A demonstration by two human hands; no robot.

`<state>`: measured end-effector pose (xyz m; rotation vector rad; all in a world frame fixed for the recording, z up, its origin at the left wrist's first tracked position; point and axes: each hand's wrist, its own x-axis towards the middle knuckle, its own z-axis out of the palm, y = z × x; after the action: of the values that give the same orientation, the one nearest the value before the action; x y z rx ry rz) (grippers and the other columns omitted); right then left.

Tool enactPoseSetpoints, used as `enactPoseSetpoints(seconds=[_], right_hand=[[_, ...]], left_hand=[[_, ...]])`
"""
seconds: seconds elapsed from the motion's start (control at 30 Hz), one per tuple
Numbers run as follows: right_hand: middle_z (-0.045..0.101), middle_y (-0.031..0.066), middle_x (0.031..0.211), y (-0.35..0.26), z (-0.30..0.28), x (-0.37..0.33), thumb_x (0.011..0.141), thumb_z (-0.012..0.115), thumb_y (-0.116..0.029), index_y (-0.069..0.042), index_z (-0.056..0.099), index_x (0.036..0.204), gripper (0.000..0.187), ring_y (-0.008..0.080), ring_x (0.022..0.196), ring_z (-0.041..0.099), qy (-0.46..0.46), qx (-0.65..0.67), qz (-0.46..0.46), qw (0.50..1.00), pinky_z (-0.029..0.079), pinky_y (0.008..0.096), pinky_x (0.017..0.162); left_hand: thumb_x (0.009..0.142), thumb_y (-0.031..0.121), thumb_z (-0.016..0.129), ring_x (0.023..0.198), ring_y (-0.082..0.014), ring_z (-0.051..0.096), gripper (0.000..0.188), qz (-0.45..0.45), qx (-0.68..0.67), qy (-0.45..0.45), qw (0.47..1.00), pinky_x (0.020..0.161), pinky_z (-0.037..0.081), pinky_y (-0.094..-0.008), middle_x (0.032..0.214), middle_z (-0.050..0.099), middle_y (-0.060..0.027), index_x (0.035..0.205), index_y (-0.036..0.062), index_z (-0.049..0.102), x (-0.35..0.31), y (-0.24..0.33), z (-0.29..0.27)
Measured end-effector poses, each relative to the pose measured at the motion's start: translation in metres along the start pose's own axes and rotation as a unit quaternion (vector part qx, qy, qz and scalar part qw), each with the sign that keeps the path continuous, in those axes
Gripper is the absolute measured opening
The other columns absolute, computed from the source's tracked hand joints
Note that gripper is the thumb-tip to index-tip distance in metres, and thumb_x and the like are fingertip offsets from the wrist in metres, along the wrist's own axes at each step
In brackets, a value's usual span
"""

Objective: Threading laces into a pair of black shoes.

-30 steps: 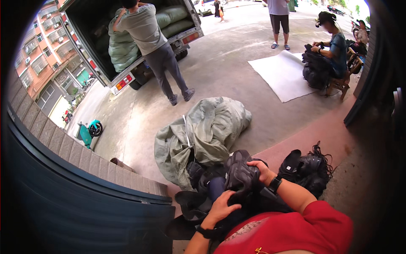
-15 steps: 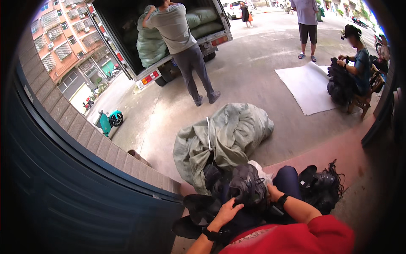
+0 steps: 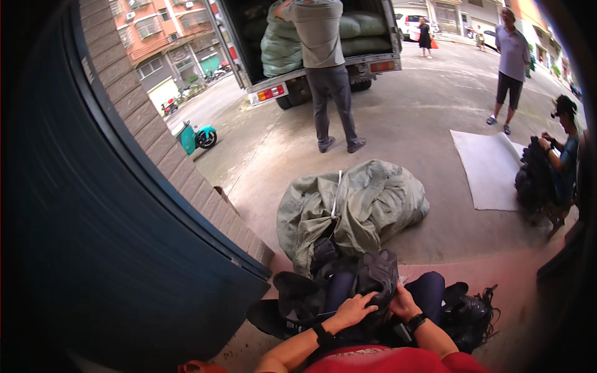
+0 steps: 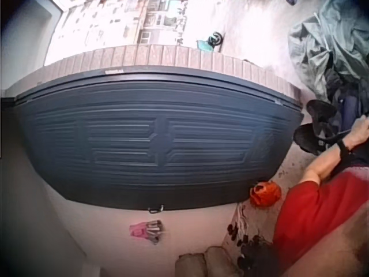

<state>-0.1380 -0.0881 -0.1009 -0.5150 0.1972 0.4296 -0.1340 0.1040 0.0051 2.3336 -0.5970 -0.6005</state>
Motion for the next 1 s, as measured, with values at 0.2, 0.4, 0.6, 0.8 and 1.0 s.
enactPoseSetpoints(seconds=[0.2,0.4,0.6,0.8,1.0], right_hand=[[0.044,0.0097,0.128,-0.007,0.037,-0.01,0.091,0.024,-0.051,-0.01,0.039,0.127,0.057,0.0279,0.116,0.042,-0.01,0.042,0.031,0.999,0.03,0.0443,0.1],[0.051,0.0127,0.121,-0.003,0.037,-0.003,0.091,0.034,-0.041,-0.005,0.045,0.121,0.048,0.029,0.113,0.045,0.042,0.049,-0.032,0.997,0.03,0.0448,0.1],[0.049,0.0117,0.123,0.001,0.017,-0.016,0.091,0.036,-0.038,-0.005,0.044,0.123,0.046,0.0293,0.113,0.045,0.044,0.107,-0.073,0.991,0.03,0.0439,0.099],[0.045,0.01,0.127,0.01,0.02,-0.028,0.091,0.035,-0.04,-0.008,0.041,0.126,0.049,0.0294,0.117,0.042,0.029,0.12,-0.079,0.989,0.029,0.0431,0.1],[0.057,0.0012,0.097,-0.012,-0.015,-0.035,0.085,0.05,-0.029,-0.008,0.054,0.103,0.028,0.0172,0.087,0.054,0.232,-0.323,-0.014,0.918,0.041,0.0333,0.074]], left_hand=[[0.085,0.039,0.05,0.091,-0.0421,0.054,0.051,0.033,0.056,0.021,0.998,0.078,0.044,-0.0455,0.113,0.044,-0.0214,0.131,0.028,0.032,-0.002,-0.004,0.0],[0.076,0.029,0.063,0.098,-0.0378,0.052,0.061,0.113,-0.03,0.056,0.992,0.082,0.044,-0.0403,0.116,0.048,-0.0155,0.129,0.0143,0.035,-0.005,-0.021,0.005],[0.073,0.031,0.065,0.105,-0.0361,0.049,0.062,0.031,-0.025,-0.004,0.999,0.087,0.04,-0.039,0.113,0.05,-0.0209,0.124,0.0058,0.04,0.005,-0.024,0.014],[0.067,0.033,0.069,0.096,-0.0346,0.054,0.049,0.051,0.004,-0.046,0.998,0.08,0.043,-0.0405,0.1,0.058,-0.015,0.107,0.0086,0.054,0.015,-0.033,0.023],[0.069,0.022,0.068,0.084,-0.0355,0.051,0.039,0.064,0.151,0.058,0.985,0.073,0.044,-0.0428,0.094,0.058,-0.0085,0.105,0.0135,0.056,0.007,-0.027,0.03]])
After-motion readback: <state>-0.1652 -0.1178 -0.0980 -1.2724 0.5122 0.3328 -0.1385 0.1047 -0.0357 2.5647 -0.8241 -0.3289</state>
